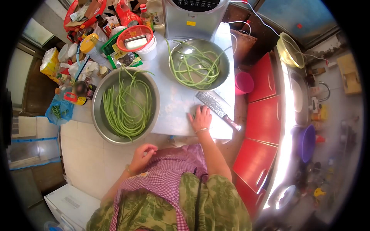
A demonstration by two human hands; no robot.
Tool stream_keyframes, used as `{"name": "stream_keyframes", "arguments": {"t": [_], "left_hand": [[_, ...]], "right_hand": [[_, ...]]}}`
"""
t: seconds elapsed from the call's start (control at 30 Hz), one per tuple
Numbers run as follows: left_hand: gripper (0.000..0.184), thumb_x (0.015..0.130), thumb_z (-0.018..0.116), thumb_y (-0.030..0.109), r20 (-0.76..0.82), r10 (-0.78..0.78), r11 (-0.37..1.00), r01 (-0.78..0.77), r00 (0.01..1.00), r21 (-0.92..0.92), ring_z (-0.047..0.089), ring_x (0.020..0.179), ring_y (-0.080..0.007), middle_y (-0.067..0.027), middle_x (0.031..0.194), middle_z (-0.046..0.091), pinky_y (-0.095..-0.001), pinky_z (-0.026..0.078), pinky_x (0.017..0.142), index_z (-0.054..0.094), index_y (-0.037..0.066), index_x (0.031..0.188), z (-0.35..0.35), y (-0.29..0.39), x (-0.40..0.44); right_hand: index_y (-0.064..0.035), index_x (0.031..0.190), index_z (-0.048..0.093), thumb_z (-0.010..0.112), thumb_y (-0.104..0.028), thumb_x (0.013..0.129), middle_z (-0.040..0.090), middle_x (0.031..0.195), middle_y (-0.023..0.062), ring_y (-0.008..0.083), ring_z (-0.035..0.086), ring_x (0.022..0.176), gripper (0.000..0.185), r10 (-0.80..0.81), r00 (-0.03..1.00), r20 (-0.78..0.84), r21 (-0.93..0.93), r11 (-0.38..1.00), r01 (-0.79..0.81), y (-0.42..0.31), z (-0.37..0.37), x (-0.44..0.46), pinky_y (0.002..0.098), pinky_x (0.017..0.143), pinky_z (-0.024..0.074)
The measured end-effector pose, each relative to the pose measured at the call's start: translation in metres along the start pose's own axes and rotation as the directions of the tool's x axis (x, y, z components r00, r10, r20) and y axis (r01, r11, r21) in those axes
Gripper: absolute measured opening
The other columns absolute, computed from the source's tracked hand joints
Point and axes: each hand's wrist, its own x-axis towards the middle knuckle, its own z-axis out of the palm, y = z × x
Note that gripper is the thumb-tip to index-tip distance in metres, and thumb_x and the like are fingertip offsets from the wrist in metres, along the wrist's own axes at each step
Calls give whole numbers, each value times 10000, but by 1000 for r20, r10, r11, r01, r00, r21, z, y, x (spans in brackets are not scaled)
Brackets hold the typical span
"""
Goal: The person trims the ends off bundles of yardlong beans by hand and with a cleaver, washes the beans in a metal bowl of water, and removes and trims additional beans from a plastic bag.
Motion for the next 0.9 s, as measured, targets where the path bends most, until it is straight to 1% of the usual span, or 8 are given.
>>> {"name": "stream_keyframes", "arguments": {"t": [0.23,0.43,0.57,0.6,0.63,0.7,0.8,0.9], "left_hand": [[152,905,561,40,0,-3,1000,3,1000,-1,657,800,-152,-107,929,660,-256,508,700,634,-36,1014,-8,-4,-8],[161,896,578,47,84,-52,995,58,995,-77,649,789,-140,-96,906,664,-256,501,691,643,-16,1029,7,-6,-2],[152,901,591,80,102,-12,999,15,995,-31,645,765,-163,-101,903,670,-285,498,670,645,10,1025,25,-17,15],[156,900,597,91,86,6,1000,-7,996,11,646,760,-175,-108,906,671,-290,498,667,642,13,1027,31,-19,22],[160,900,603,101,72,26,998,-30,997,54,647,754,-187,-114,909,671,-295,499,664,639,15,1029,37,-21,30],[201,889,616,122,69,5,1000,-7,998,27,647,755,-215,-124,922,668,-315,502,667,624,28,1067,54,-33,51],[288,865,645,146,4,95,987,-94,996,132,639,755,-245,-125,937,655,-344,505,675,589,45,1129,84,-21,92],[343,835,678,163,18,202,933,-198,979,301,627,781,-292,-138,960,625,-390,507,695,558,45,1134,121,-3,132]], "right_hand": [[-88,907,552,619,-147,836,529,911,109,337,526,904,113,-80,993,-83,77,993,86,20,31,-3,422,653,502],[-81,925,551,602,-103,853,519,888,134,342,550,793,91,43,994,-100,41,998,-39,23,44,2,443,635,492],[-52,892,600,627,-89,818,596,801,141,308,590,692,87,256,939,-230,386,910,-154,40,51,13,376,619,499],[-67,857,625,636,-111,836,615,740,99,206,594,666,50,540,842,-7,608,671,-425,47,55,16,315,551,489],[-93,872,610,646,-142,876,578,742,38,120,531,625,61,598,734,322,829,196,-524,59,54,21,246,455,421],[-83,949,573,626,-133,906,542,824,30,109,488,640,85,149,700,699,645,-553,-527,79,21,23,188,424,343],[-52,1029,520,587,-119,930,486,903,48,115,448,686,137,-131,761,636,265,-888,-375,78,-5,15,190,411,306],[-30,1063,495,551,-112,941,457,944,64,124,443,746,157,-211,809,549,108,-942,-319,77,-8,-6,198,416,316]]}}
